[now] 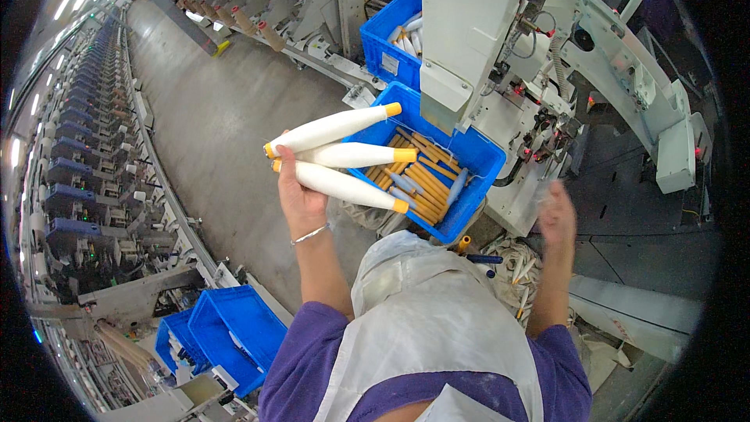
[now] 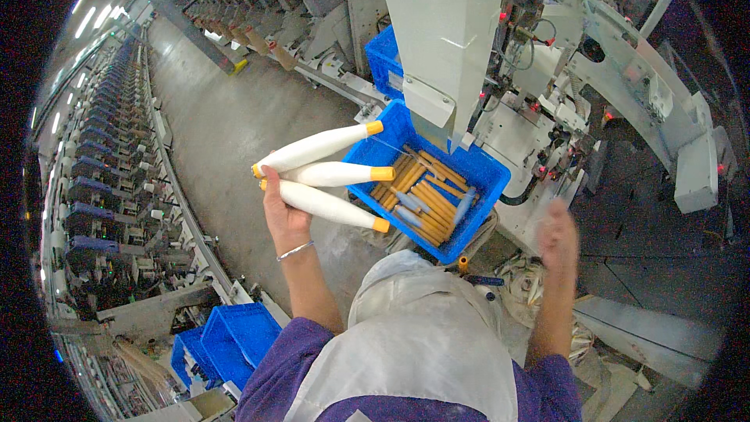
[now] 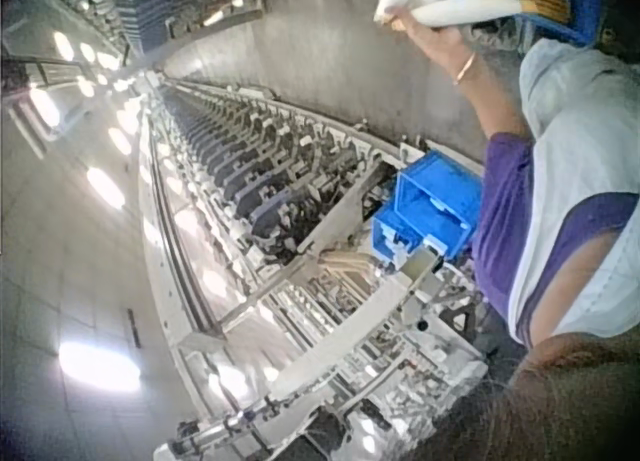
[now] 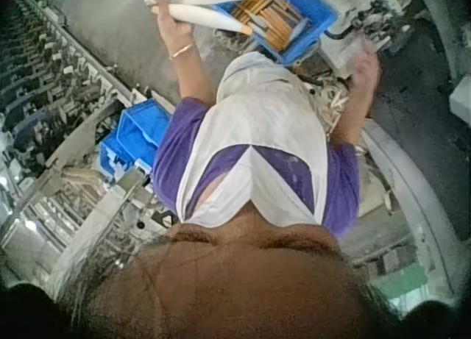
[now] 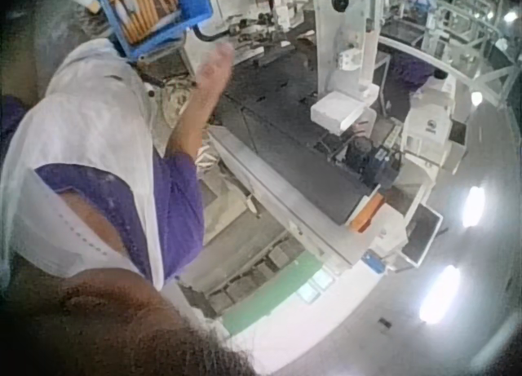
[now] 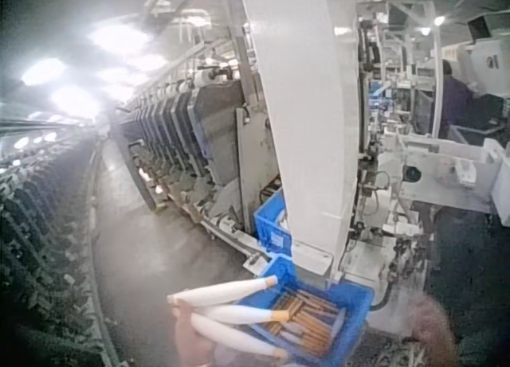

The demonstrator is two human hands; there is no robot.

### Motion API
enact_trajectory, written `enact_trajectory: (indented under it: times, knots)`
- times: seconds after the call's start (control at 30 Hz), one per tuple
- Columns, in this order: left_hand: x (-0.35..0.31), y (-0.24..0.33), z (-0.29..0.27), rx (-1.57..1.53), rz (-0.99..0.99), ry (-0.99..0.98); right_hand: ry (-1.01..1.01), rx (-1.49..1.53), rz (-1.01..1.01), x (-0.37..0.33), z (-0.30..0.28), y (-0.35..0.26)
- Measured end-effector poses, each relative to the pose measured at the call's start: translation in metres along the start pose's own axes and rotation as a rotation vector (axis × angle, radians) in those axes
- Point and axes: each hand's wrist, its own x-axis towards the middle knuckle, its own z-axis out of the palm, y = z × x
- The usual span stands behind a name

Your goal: The person walks to a textile machine and repeatedly picks up white spools with yellow or blue ends from blue bins. They inspect the spools and place them back into the bins, occasionally moving between bins. The task involves handling multiple spools and organizing them within the bins.

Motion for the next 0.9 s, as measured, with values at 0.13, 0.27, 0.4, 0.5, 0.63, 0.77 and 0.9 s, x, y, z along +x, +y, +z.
enact_trajectory:
  times: [0.13, 0.27, 0.4, 0.5, 0.63, 0.77, 0.9]
  knots:
    - [0.004, 0.003, -0.007, 0.005, 0.009, -0.013, 0.187, 0.223, -0.465, -0.008, -0.162, -0.084]
    - [0.008, 0.007, -0.009, -0.002, -0.048, -0.051, 0.943, 0.142, -0.820, -0.027, -0.251, -0.125]
    - [0.002, -0.002, 0.001, 0.007, -0.173, -0.096, 0.642, -1.326, -1.057, -0.012, -0.118, -0.084]
    - [-0.006, -0.015, 0.012, 0.042, -0.217, -0.150, -0.303, -1.064, -0.477, -0.019, 0.065, -0.006]
    - [-0.015, -0.024, 0.020, 0.096, -0.254, -0.242, -0.624, -1.475, -0.635, -0.043, 0.227, 0.076]
    - [-0.018, -0.022, 0.013, 0.098, -0.264, -0.291, -0.788, -1.120, -0.043, -0.030, 0.258, 0.092]
    - [-0.023, -0.021, 0.001, 0.052, -0.307, -0.311, -0.880, -0.020, 1.017, -0.012, 0.240, 0.090]
